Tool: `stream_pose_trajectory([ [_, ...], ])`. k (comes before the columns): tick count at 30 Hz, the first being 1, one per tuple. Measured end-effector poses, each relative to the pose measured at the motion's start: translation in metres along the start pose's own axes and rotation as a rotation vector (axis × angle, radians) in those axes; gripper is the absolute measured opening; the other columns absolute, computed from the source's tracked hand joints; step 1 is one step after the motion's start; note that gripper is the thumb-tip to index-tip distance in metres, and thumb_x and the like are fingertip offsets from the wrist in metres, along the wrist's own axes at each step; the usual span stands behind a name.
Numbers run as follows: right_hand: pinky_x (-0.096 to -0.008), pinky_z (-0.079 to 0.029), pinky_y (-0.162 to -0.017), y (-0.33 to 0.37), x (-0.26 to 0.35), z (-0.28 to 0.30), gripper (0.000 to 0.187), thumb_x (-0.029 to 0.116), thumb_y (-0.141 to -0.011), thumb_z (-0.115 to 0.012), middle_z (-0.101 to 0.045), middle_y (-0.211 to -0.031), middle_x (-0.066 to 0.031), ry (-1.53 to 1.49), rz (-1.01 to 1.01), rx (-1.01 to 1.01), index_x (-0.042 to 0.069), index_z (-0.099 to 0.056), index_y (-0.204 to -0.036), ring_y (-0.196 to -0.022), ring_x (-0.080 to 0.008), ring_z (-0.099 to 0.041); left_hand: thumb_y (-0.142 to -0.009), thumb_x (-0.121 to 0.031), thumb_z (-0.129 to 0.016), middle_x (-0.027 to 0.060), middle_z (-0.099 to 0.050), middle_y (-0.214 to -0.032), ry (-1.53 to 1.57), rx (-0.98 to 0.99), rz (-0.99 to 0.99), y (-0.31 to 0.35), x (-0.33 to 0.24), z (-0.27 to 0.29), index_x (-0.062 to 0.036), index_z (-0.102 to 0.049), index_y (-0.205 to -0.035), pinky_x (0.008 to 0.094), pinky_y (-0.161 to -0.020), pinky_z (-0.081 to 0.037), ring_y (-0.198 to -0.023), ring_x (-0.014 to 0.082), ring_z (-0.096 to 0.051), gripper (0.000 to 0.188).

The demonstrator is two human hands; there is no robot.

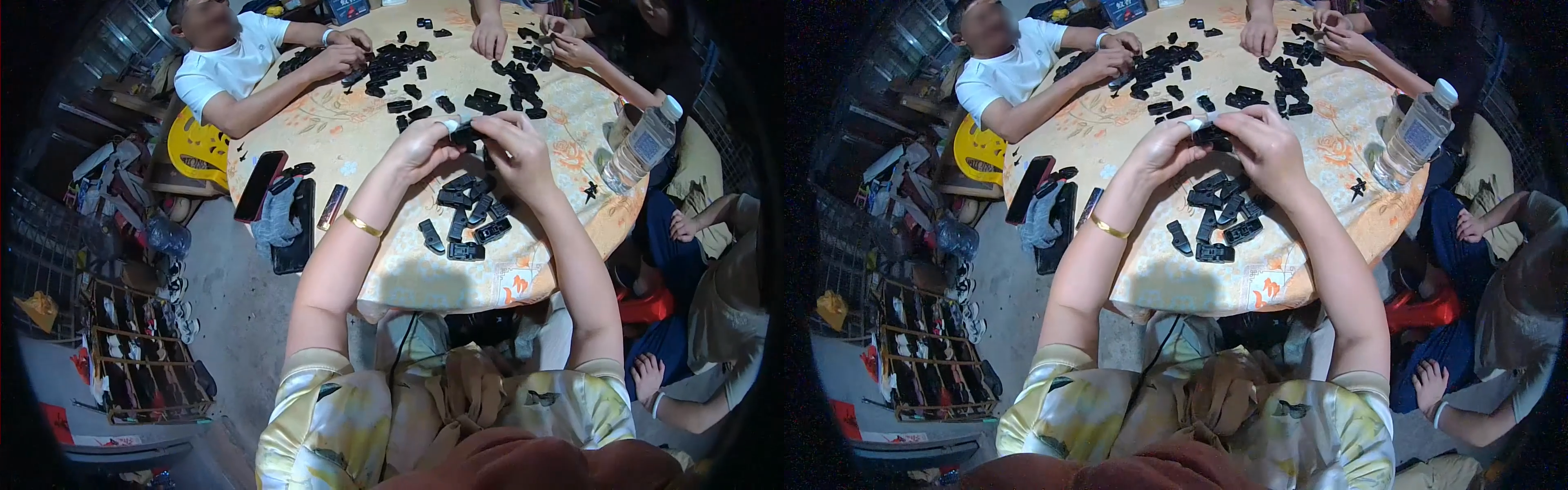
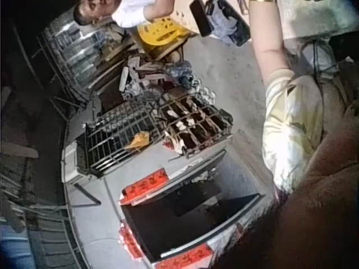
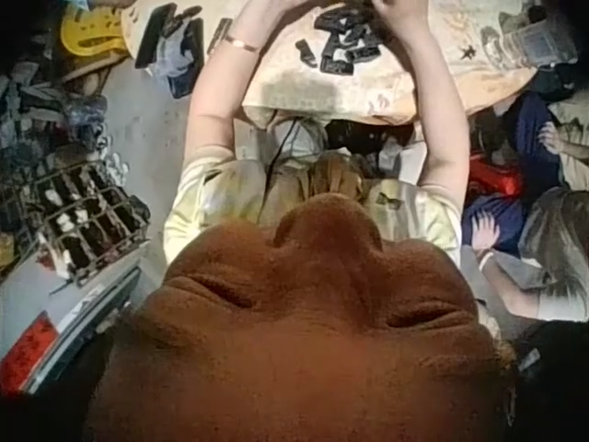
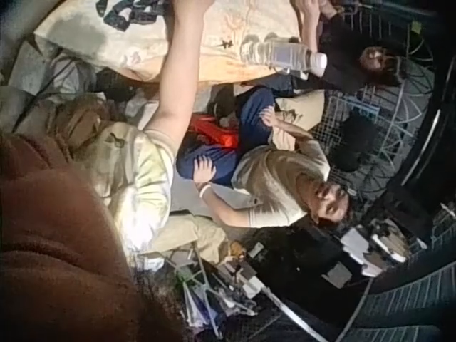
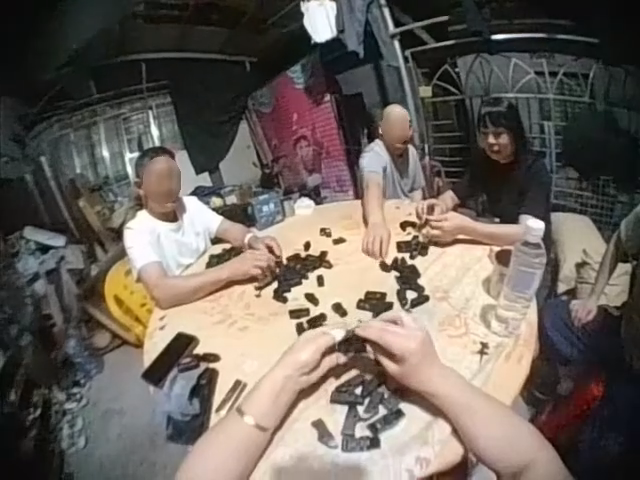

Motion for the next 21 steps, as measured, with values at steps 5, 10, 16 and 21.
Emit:
stream_pose_trajectory([
  [5,-0.0331,-0.050,-0.073,0.000,0.019,-0.011,0.029,-0.007,-0.067,-0.061,-0.064,-0.094,-0.0076,0.130,0.145,0.025,0.005,-0.062,-0.094,-0.087,-0.0260,-0.059,-0.086,-0.013,-0.053,0.0056,-0.061,-0.086,-0.181,-0.006,0.063,0.010,0.000,0.000,0.0009,-0.058,-0.104,0.0190,-0.059,-0.050,-0.067,0.0111,-0.059,0.023],
  [10,-0.0332,-0.049,-0.078,0.009,-0.007,-0.015,0.036,-0.005,-0.069,-0.062,-0.061,-0.103,-0.0133,-0.066,-0.182,0.072,0.004,-0.060,-0.104,-0.095,-0.0281,-0.059,-0.081,-0.005,-0.058,0.0050,-0.061,-0.091,-0.410,0.055,-0.003,0.014,-0.002,-0.011,0.0019,-0.055,-0.110,0.0215,-0.061,-0.050,-0.071,0.0099,-0.059,0.030],
  [16,-0.0295,-0.049,-0.080,0.032,-0.058,-0.035,0.041,0.005,-0.078,-0.064,-0.060,-0.104,-0.0087,-0.708,-0.681,0.140,0.000,-0.053,-0.117,-0.093,-0.0137,-0.057,-0.080,-0.009,-0.059,0.0002,-0.057,-0.073,-0.611,0.103,-0.255,0.019,-0.024,-0.039,-0.0014,-0.060,-0.104,0.0206,-0.048,-0.040,-0.059,0.0057,-0.050,0.025],
  [21,-0.0269,-0.050,-0.073,0.023,-0.052,-0.033,0.028,0.011,-0.077,-0.066,-0.065,-0.093,-0.0095,-0.547,-0.462,0.105,-0.001,-0.061,-0.102,-0.082,-0.0126,-0.061,-0.081,-0.004,-0.058,0.0059,-0.061,-0.089,-0.727,0.005,-0.272,0.022,-0.022,-0.025,0.0025,-0.057,-0.106,0.0234,-0.068,-0.048,-0.078,0.0116,-0.058,0.026],
])
Point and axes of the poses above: each hand's wrist, its own y-axis away from the middle knuckle, its own z-axis out of the back of the hand, x = y × z, the point moved 9 cm from there along -y, towards the middle knuckle
